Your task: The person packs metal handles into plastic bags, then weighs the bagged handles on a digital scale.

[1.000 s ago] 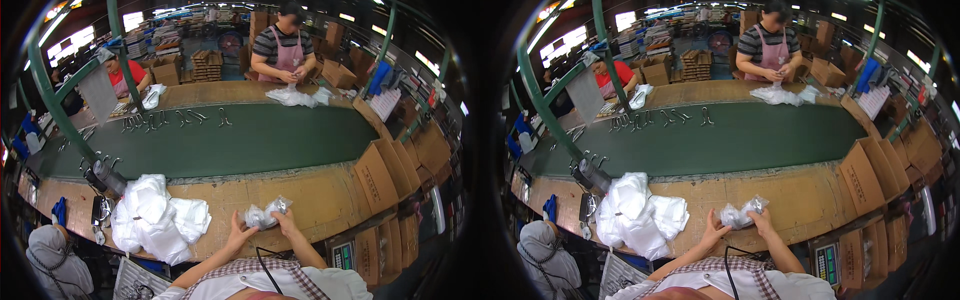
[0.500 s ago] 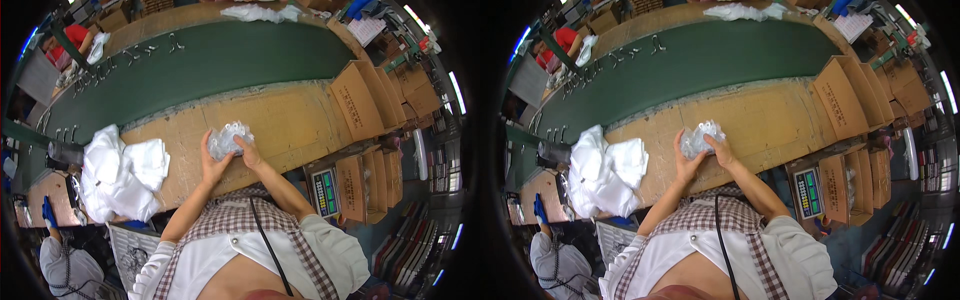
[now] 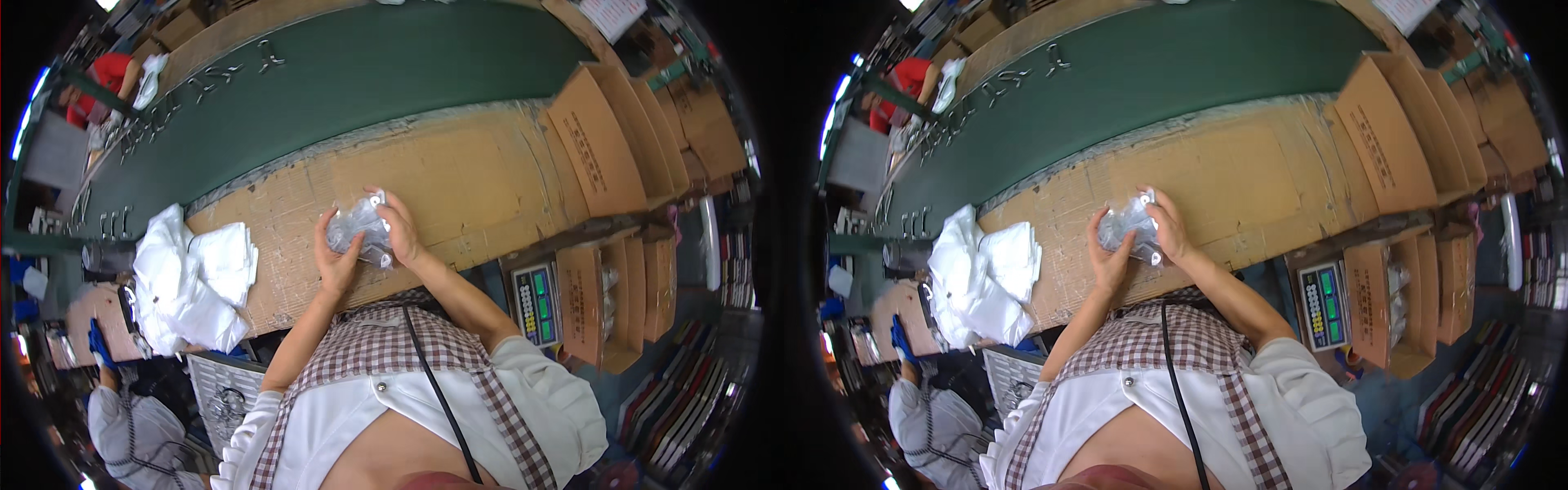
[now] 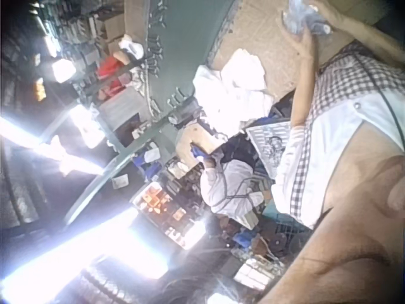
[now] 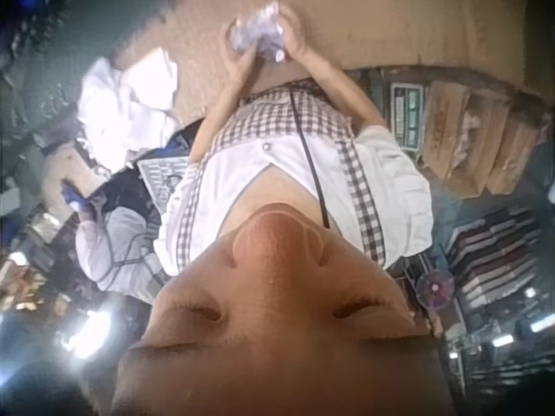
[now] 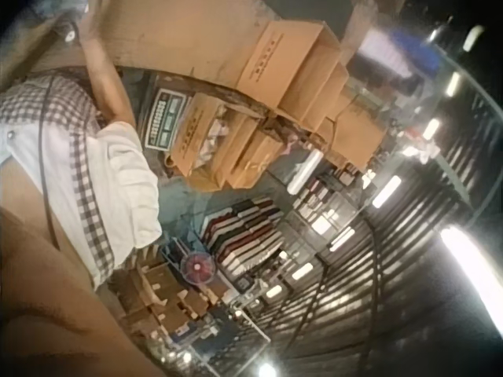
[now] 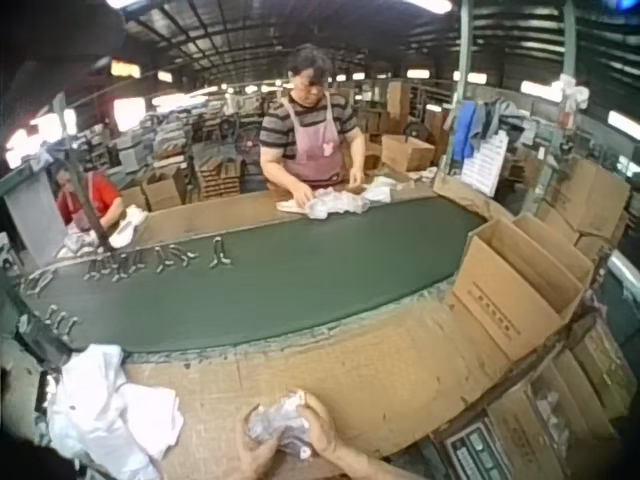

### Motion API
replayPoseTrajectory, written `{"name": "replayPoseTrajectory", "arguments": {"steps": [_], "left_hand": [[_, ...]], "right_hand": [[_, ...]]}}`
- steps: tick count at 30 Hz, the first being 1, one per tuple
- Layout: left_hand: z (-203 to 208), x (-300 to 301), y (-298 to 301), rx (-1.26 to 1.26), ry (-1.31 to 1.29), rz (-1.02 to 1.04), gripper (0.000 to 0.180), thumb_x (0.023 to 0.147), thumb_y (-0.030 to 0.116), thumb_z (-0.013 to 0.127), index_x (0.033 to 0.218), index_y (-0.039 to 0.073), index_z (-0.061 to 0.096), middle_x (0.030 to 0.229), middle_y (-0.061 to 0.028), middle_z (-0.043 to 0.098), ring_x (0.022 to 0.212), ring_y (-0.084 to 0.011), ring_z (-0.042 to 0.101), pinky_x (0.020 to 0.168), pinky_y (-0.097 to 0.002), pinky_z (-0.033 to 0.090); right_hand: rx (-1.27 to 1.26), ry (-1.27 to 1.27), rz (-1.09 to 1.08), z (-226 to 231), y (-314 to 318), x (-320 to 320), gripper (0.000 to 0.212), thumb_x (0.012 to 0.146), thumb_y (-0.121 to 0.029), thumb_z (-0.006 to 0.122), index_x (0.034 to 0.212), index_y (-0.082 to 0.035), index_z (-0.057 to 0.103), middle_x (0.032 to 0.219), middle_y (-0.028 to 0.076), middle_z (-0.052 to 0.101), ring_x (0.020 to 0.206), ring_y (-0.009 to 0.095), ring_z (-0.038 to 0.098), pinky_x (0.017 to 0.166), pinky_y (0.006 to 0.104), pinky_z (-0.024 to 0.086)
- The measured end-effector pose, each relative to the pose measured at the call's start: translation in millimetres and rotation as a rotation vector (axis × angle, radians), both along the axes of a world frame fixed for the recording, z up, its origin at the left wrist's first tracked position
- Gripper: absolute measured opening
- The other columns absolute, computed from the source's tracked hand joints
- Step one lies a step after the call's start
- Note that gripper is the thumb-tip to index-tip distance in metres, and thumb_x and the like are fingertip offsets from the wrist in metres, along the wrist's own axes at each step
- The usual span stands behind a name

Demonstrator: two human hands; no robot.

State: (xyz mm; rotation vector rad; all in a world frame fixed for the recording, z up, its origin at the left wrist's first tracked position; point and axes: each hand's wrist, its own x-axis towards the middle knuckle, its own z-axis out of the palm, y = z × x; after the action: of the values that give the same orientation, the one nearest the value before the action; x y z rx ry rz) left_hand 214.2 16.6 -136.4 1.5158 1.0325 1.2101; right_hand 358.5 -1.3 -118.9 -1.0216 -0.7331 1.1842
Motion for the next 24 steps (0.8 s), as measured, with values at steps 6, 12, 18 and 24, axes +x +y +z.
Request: {"name": "replayPoseTrajectory", "arguments": {"steps": [6,12,18,24], "left_hand": [[11,26,-16,-0.373,-0.348,-0.072,0.054,0.085,0.006,0.071,0.132,0.003,0.044,0.125,-0.015,0.051,0.112,-0.0255,0.052,0.097,-0.0383,0.044],[2,11,9,-0.21,-0.073,-0.124,0.043,0.088,0.005,0.067,0.127,0.004,0.047,0.124,-0.0142,0.05,0.109,-0.0255,0.052,0.094,-0.0395,0.046],[-14,4,50,-0.475,-0.221,-0.281,0.033,0.09,0.001,0.059,0.121,0.006,0.051,0.117,-0.0135,0.056,0.107,-0.0273,0.056,0.092,-0.0393,0.048],[10,21,63,-1.08,-0.616,-0.422,0.048,0.088,0.016,0.062,0.133,0.005,0.048,0.13,-0.0164,0.054,0.122,-0.0339,0.05,0.104,-0.0533,0.041]], "right_hand": [[-0.242,0.228,0.041,-21,7,29,0.04,0.101,-0.035,0.045,0.1,-0.003,0.07,0.096,0.008,0.069,0.089,0.015,0.061,0.078,0.0329,0.049],[0.179,0.038,-0.109,-43,37,-4,0.039,0.103,-0.027,0.042,0.128,0.001,0.05,0.122,0.013,0.059,0.116,0.022,0.054,0.099,0.034,0.042],[0.075,0.039,0.064,-17,30,21,0.056,0.102,-0.04,0.043,0.139,0.002,0.036,0.138,0.015,0.045,0.134,0.024,0.037,0.11,0.0331,0.031],[0.408,0.074,0.228,7,-17,62,0.091,0.091,-0.052,0.057,0.15,0.001,0.011,0.154,0.019,0.021,0.143,0.029,0.02,0.116,0.0366,0.019]]}}
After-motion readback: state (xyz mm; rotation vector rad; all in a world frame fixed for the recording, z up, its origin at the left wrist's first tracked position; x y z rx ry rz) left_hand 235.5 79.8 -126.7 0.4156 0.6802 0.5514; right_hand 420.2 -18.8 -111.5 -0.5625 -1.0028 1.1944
